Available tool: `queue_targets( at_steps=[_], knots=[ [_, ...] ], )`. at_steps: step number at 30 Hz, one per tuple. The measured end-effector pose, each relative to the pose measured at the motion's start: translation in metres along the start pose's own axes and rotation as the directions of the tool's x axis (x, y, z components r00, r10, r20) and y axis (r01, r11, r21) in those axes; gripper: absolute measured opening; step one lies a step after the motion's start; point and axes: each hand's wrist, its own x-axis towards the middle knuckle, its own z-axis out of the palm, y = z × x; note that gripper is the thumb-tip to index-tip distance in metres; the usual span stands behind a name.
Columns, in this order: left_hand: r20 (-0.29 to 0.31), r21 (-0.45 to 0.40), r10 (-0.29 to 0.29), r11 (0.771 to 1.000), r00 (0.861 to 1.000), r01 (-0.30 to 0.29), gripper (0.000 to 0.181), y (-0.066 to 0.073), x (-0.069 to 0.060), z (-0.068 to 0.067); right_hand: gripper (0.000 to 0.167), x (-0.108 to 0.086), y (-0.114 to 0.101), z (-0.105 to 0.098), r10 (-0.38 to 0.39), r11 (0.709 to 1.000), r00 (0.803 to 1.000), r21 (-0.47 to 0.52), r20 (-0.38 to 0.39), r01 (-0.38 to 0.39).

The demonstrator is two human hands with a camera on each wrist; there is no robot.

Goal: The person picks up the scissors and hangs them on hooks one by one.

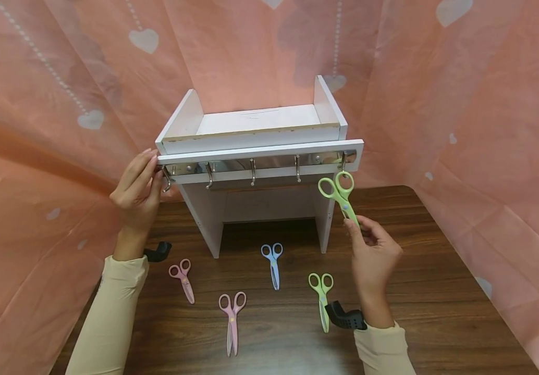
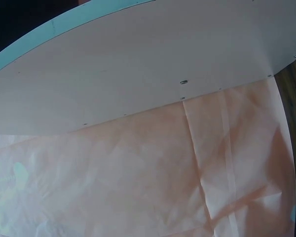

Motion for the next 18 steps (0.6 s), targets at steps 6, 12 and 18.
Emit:
queue_targets(
  at_steps=[6, 12, 18],
  knots=[
    [0.000, 0.005, 0.001, 1.000, 1.000, -0.001, 0.043, -0.0001, -0.0001, -0.0001, 0.015, -0.0016, 0.0052, -0.0009, 0.031, 0.999, 0.999, -0.008, -0.009, -0.031],
    [0.008, 0.014, -0.003, 1.000, 1.000, 0.003, 0.042, -0.0011, -0.0016, -0.0007, 0.014, -0.0023, 0.0081, -0.0025, 0.025, 1.000, 1.000, 0.006, 0.002, -0.025],
    [0.005, 0.014, -0.001, 1.000, 1.000, 0.001, 0.041, -0.0022, -0.0024, -0.0006, 0.014, -0.0041, 0.0102, -0.0045, 0.029, 0.999, 0.999, 0.025, 0.044, -0.030]
  ],
)
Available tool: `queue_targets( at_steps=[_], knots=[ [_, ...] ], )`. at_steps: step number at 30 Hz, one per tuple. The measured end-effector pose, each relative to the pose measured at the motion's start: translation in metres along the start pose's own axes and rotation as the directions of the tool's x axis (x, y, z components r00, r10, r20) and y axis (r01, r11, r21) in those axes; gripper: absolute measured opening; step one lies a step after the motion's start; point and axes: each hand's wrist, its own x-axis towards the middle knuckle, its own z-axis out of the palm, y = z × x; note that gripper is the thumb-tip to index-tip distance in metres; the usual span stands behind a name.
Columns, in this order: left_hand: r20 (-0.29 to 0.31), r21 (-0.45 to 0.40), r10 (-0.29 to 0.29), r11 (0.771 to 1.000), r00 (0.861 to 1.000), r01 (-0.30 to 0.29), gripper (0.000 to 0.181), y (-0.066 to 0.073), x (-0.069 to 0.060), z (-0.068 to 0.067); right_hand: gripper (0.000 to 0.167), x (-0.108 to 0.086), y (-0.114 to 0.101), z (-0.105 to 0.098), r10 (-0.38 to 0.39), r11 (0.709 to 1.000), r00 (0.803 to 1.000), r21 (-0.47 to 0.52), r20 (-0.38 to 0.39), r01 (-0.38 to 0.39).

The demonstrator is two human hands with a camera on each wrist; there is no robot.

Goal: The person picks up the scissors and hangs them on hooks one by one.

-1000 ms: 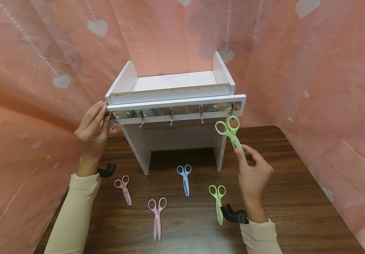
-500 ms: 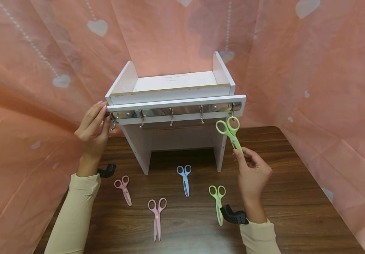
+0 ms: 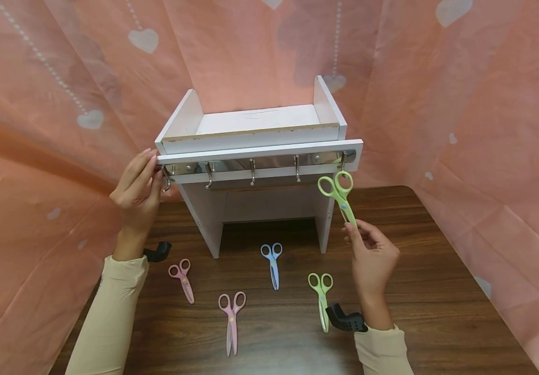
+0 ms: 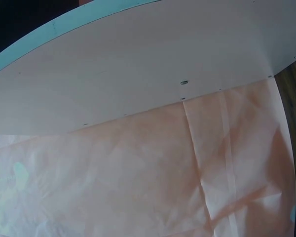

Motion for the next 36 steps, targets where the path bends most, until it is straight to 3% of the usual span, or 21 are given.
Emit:
queue_targets(
  at_steps=[12, 22, 36],
  knots=[
    [-0.010, -0.009, -0.009, 1.000, 1.000, 0.009, 0.043, 0.001, 0.000, 0.000, 0.015, -0.003, 0.008, -0.002, 0.045, 0.999, 0.999, 0.028, 0.014, -0.046],
    [-0.011, -0.004, -0.010, 1.000, 1.000, 0.010, 0.042, 0.000, 0.001, 0.000, 0.016, -0.005, 0.014, -0.003, 0.076, 0.987, 0.996, 0.138, 0.038, -0.081],
    [-0.012, -0.012, -0.013, 1.000, 1.000, 0.013, 0.042, 0.005, 0.003, -0.001, 0.019, -0.001, 0.022, -0.001, 0.091, 0.992, 0.994, 0.083, 0.058, -0.096]
  ],
)
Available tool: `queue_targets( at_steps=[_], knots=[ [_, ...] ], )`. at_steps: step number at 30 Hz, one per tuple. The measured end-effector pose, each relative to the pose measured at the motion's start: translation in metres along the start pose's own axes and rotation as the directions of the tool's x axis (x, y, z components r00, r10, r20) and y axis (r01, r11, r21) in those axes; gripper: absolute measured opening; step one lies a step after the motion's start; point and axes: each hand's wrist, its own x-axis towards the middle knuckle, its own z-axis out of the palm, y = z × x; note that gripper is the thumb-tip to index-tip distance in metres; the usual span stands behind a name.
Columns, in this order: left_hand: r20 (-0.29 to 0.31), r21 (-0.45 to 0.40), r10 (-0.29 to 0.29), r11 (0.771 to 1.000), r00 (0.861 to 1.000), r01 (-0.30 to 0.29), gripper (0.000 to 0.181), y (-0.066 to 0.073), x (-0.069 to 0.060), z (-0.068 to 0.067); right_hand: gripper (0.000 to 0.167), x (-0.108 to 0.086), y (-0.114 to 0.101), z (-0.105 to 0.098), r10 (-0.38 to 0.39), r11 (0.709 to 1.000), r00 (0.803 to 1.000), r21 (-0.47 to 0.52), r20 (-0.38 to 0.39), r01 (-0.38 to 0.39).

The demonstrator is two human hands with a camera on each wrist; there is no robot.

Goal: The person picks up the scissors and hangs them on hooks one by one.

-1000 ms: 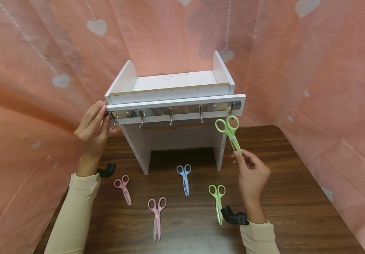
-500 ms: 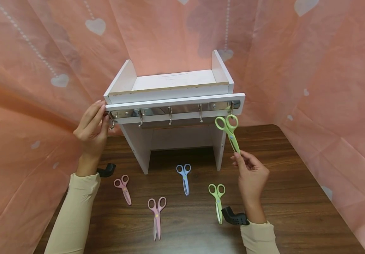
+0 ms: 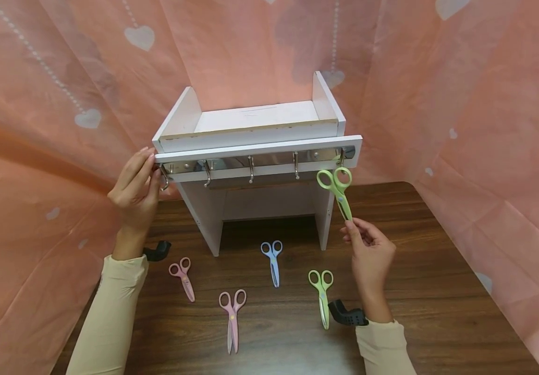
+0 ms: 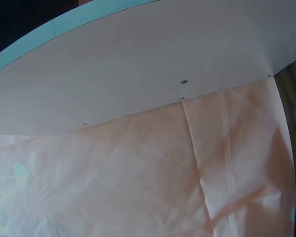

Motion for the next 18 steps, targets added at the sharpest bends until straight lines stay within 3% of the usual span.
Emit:
queue_targets(
  at_steps=[18],
  knots=[
    [-0.007, -0.010, -0.012, 1.000, 1.000, 0.012, 0.041, -0.0013, -0.0015, 0.0002, 0.018, 0.0000, 0.0055, 0.0026, 0.005, 1.000, 1.000, -0.028, 0.028, -0.004]
  ],
)
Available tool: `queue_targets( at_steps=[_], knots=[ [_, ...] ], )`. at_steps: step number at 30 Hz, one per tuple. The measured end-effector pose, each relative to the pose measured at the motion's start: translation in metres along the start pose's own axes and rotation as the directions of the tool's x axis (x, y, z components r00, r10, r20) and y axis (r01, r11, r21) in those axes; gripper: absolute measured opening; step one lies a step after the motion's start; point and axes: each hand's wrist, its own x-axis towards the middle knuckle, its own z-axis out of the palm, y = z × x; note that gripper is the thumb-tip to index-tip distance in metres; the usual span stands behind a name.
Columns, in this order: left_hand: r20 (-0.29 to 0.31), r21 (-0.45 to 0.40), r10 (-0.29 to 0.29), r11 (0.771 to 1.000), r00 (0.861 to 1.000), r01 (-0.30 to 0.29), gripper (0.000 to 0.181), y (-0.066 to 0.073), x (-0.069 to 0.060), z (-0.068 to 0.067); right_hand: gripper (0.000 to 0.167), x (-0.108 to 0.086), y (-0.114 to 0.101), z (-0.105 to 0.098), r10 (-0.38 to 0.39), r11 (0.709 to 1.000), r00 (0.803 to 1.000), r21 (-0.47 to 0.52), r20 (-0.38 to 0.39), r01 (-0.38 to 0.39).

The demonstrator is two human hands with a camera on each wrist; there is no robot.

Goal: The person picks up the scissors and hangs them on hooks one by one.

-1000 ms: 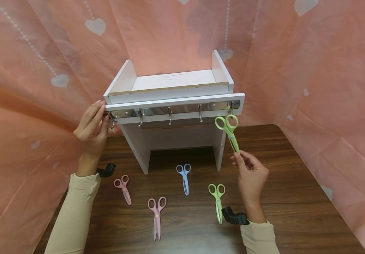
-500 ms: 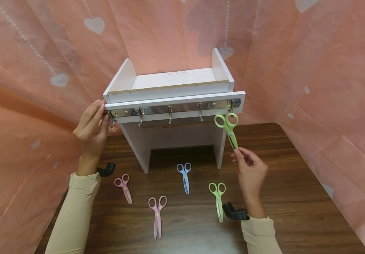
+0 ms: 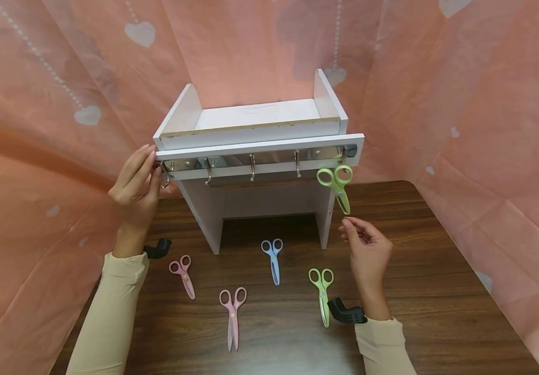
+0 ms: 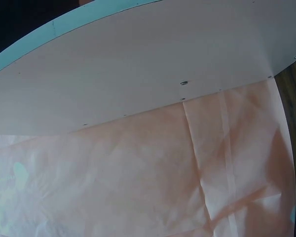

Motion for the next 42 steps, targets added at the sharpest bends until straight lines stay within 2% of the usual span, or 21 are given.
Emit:
queue_targets(
  at_steps=[12, 18, 22, 25, 30, 34, 42],
  knots=[
    [-0.007, -0.002, -0.002, 1.000, 1.000, 0.002, 0.040, -0.001, 0.002, 0.000, 0.018, -0.003, -0.002, 0.000, 0.016, 1.000, 1.000, -0.017, 0.004, -0.016],
    [-0.007, 0.000, 0.002, 1.000, 1.000, -0.002, 0.041, 0.004, 0.005, 0.001, 0.018, -0.006, -0.002, -0.003, 0.052, 0.993, 0.999, -0.102, 0.009, -0.051],
    [-0.005, 0.003, 0.001, 1.000, 1.000, -0.001, 0.041, 0.006, 0.006, 0.000, 0.017, -0.011, -0.014, -0.003, 0.064, 0.983, 0.998, -0.174, 0.021, -0.059],
    [-0.006, 0.002, 0.001, 1.000, 1.000, -0.001, 0.041, 0.005, 0.006, 0.000, 0.017, -0.014, -0.029, 0.000, 0.074, 0.979, 0.997, -0.193, 0.029, -0.067],
    [-0.011, -0.001, -0.002, 1.000, 1.000, 0.002, 0.041, 0.002, 0.004, 0.000, 0.017, -0.018, -0.039, -0.001, 0.092, 0.971, 0.995, -0.224, 0.047, -0.080],
    [-0.008, -0.003, -0.001, 1.000, 1.000, 0.001, 0.040, 0.001, 0.004, 0.000, 0.015, -0.021, -0.035, -0.002, 0.088, 0.957, 0.995, -0.282, 0.054, -0.069],
    [-0.012, -0.002, 0.007, 1.000, 1.000, -0.007, 0.041, 0.001, 0.002, 0.001, 0.013, -0.030, -0.004, -0.015, 0.124, 0.923, 0.990, -0.374, 0.060, -0.093]
  ],
)
